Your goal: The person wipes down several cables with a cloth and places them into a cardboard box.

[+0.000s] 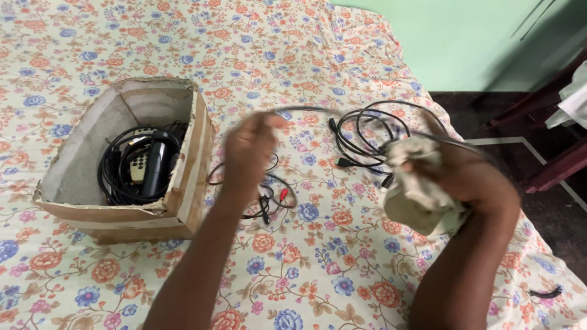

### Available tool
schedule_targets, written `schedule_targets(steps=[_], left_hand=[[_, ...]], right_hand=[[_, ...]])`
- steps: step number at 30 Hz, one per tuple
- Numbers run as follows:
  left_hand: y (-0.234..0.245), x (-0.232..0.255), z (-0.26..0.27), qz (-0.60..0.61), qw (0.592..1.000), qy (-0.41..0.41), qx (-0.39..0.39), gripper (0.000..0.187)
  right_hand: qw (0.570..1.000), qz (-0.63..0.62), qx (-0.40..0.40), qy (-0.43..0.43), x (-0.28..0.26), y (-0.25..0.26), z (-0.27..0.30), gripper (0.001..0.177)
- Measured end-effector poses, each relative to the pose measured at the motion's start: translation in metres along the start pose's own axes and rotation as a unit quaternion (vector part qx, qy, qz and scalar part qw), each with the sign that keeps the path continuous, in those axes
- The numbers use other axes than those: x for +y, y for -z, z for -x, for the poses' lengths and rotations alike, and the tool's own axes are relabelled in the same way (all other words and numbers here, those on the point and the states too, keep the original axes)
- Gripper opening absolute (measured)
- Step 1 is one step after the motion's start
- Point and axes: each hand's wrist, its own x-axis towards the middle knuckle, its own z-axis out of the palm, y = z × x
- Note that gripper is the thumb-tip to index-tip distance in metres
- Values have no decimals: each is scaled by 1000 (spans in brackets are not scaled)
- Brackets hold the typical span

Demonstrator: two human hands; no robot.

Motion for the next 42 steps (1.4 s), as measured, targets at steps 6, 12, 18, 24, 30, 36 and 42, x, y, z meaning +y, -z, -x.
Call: schedule_targets(steps=[6,12,18,24,30,36,42], left_hand=[[29,23,-6,104,994,13,31,26],[6,20,2,102,992,72,-28,24],[12,14,0,184,983,22,-13,20],[70,32,-9,307,949,-20,72,32],[100,15,-15,369,921,-26,122,30],[87,21,-7,286,946,-39,150,29],[37,23,-3,254,963,36,85,24]], right_hand=[[996,-66,40,55,77,22,-24,79],[776,-498,-62,382,80,26,-12,104],[774,-542,99,313,92,25,-3,89],[789,-513,227,251,123,45,-26,74],[814,-471,283,190,144,45,-50,60],[832,-424,329,139,170,44,-61,47],[873,-351,334,62,201,30,-75,38]])
